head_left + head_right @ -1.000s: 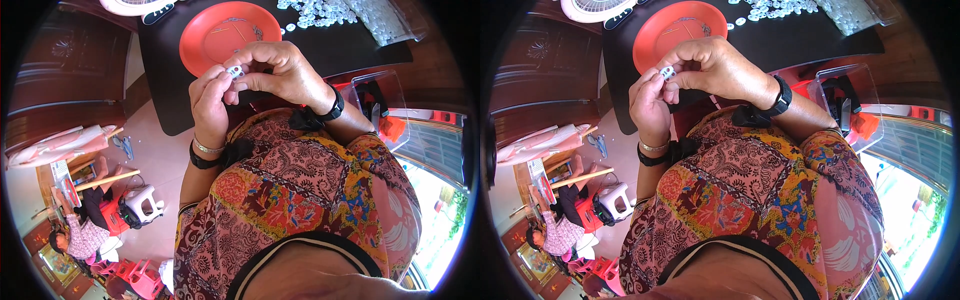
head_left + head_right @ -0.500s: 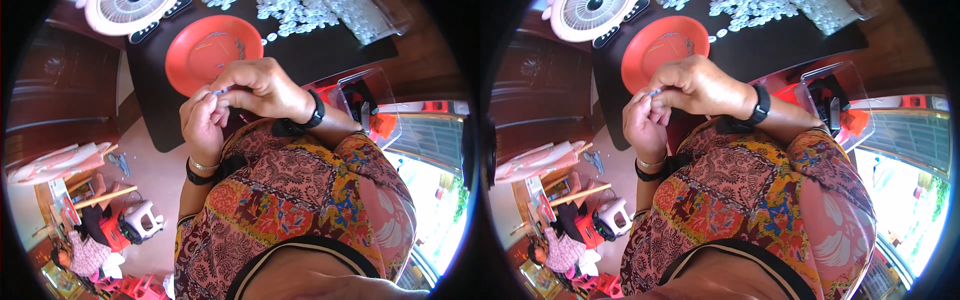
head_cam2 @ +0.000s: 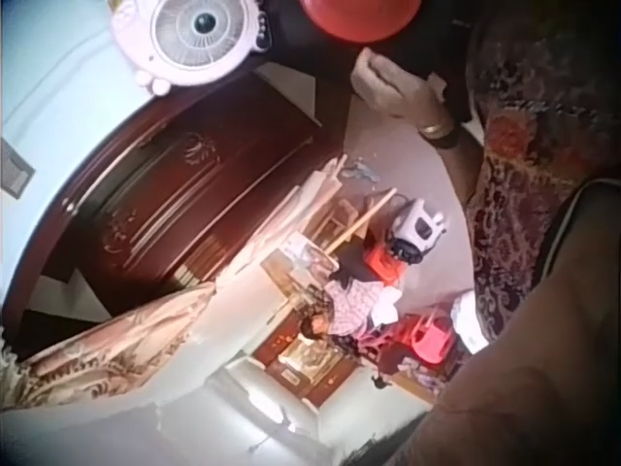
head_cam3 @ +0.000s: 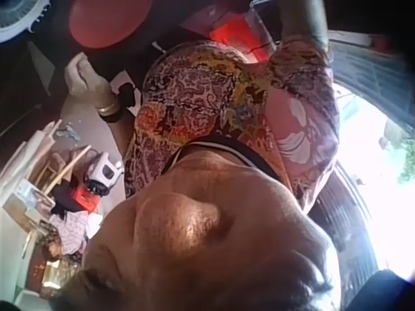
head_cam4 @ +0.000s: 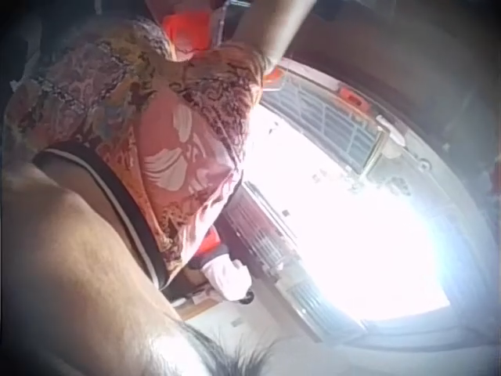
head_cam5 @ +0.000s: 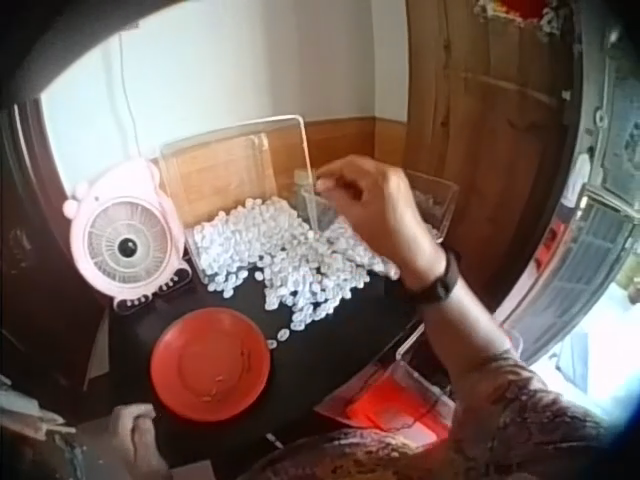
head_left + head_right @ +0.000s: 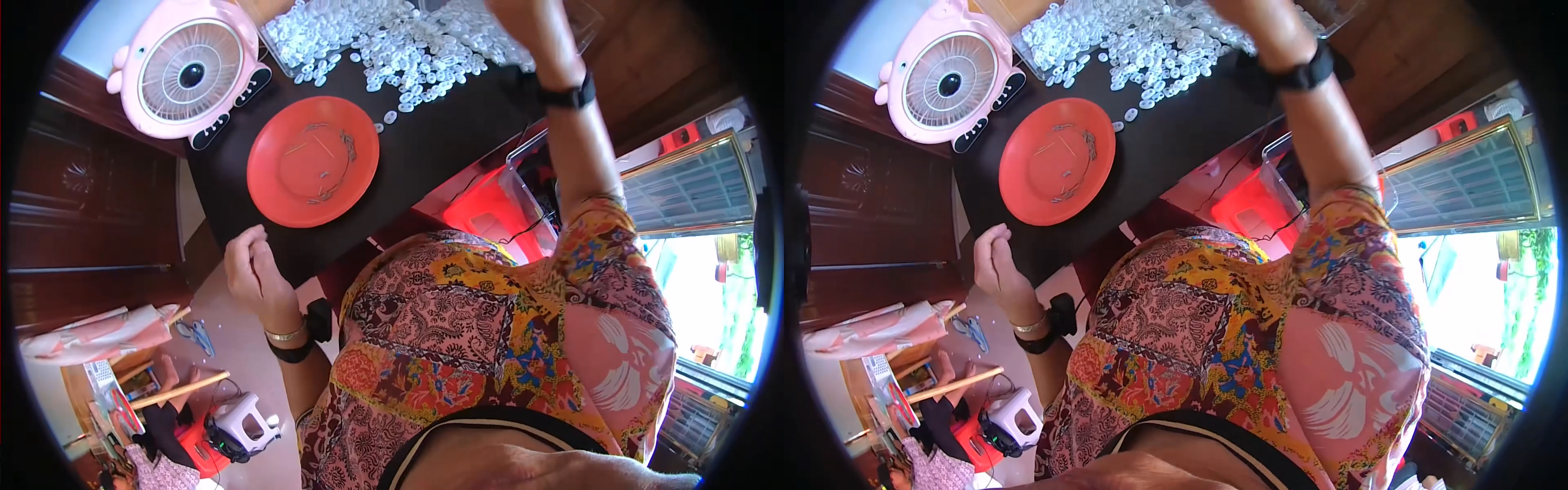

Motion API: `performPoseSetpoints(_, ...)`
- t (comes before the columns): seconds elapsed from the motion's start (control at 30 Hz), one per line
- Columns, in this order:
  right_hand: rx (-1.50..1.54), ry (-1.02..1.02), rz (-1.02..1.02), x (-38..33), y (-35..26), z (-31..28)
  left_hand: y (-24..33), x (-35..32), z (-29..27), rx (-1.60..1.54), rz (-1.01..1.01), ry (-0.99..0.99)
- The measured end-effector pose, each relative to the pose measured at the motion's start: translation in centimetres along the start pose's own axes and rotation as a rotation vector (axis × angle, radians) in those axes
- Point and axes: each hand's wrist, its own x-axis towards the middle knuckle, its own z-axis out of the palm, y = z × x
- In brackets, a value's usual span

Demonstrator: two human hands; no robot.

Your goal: Sorting and inspecting small white plastic components on a table.

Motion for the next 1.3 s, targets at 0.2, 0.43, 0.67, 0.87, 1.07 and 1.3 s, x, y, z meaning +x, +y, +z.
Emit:
performPoseSetpoints(0.2,-0.345,0.043,-0.249,1.8,8.3,2.1,-4.3,-2.0,0.0,0.680,0.134,-0.249)
performPoseSetpoints(0.43,0.487,-0.326,-0.358,-8.3,-4.1,10.4,-5.9,-0.5,0.2,0.673,0.075,-0.305)
performPoseSetpoints(0.67,1.122,-0.613,-0.771,-15.3,-23.8,15.9,-6.5,6.9,2.3,1.083,0.180,-0.215)
performPoseSetpoints(0.87,0.702,-0.697,-0.599,-17.9,-26.5,19.1,-7.1,8.0,3.1,1.138,-0.174,-0.413)
performPoseSetpoints(1.07,0.781,-0.587,-0.766,-18.8,-28.3,21.6,-11.0,7.8,3.6,1.058,-0.328,-0.406)
performPoseSetpoints(1.3,0.798,-0.966,-0.850,-15.8,-26.0,13.7,-16.2,8.8,3.6,0.726,-0.528,-0.259)
